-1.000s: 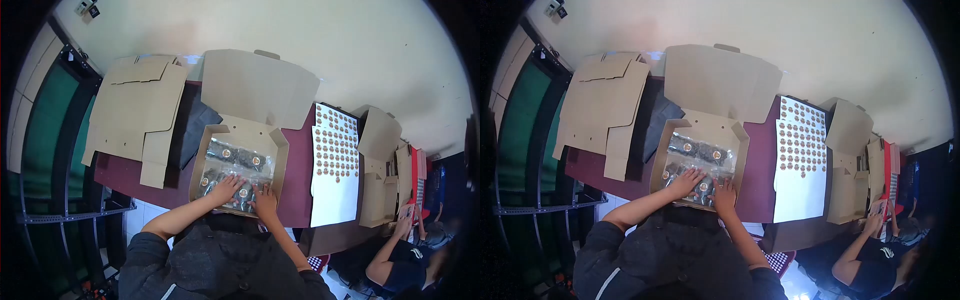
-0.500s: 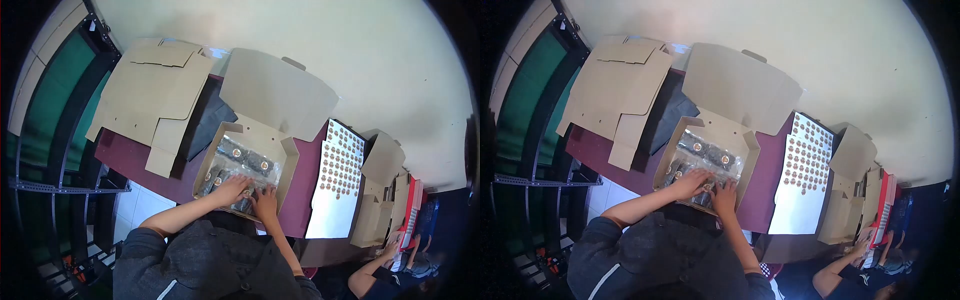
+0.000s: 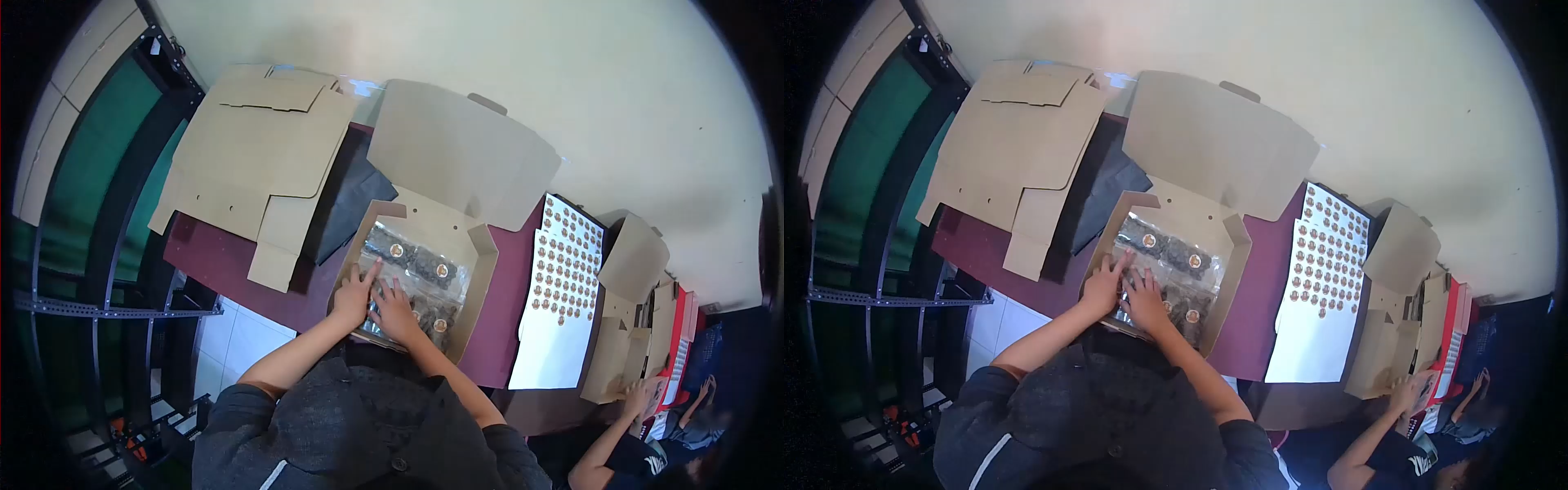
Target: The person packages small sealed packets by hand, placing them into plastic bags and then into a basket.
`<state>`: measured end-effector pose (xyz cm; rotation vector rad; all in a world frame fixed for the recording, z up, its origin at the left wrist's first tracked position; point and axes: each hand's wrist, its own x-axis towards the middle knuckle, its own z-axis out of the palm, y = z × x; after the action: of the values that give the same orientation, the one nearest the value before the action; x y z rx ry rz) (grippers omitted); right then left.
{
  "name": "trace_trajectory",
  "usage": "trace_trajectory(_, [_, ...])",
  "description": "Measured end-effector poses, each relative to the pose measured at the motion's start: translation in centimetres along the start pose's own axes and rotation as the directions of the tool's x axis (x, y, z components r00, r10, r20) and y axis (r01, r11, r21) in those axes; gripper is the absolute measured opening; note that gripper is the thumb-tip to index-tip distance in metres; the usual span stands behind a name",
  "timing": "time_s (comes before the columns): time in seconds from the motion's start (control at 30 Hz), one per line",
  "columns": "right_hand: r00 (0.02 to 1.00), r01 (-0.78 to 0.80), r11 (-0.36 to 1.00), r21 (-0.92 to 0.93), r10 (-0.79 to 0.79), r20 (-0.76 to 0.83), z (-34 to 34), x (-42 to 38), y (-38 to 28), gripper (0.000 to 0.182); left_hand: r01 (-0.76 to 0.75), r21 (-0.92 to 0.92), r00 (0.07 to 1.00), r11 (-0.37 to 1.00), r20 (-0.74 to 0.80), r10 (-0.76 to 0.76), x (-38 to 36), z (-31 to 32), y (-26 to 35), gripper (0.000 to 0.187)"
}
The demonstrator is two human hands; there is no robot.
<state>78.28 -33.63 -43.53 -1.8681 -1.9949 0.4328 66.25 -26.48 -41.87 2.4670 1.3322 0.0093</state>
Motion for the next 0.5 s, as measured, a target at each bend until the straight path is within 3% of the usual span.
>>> trace_trajectory(0.03, [0.996,0.02,0.999,-0.025,-0.018,0.082,0.1,-0.1,0.4,0.048,0.036,0.104,0.998,0.994,0.05,-0.041,0.1,0.2,0.0,0.09])
trace_trajectory(0.1, [0.984,0.043,0.998,-0.049,-0.034,0.173,0.4,-0.6,1.3,0.048,0.059,0.128,0.997,0.99,0.047,-0.066,0.0,0.9,-0.2,0.094])
trace_trajectory(0.17, [0.975,-0.089,0.994,-0.067,0.101,0.198,0.7,-1.3,2.3,0.042,0.038,0.158,0.998,0.987,0.043,-0.046,0.0,1.7,-0.9,0.094])
trace_trajectory(0.23, [0.974,-0.099,0.995,-0.004,0.098,0.203,0.7,-1.4,3.0,0.038,0.079,0.086,0.993,0.993,0.084,-0.086,0.0,1.3,-0.9,0.098])
trace_trajectory(0.33, [0.956,-0.134,0.991,-0.021,0.134,0.26,0.2,-0.5,2.4,0.039,0.155,-0.27,0.948,0.95,0.313,-0.066,-0.1,-0.2,-1.4,0.11])
trace_trajectory(0.5, [0.97,-0.123,0.991,-0.054,0.132,0.206,1.4,-1.3,1.0,0.042,-0.003,-0.202,0.867,0.979,0.488,0.103,-0.1,-1.1,-2.4,0.113])
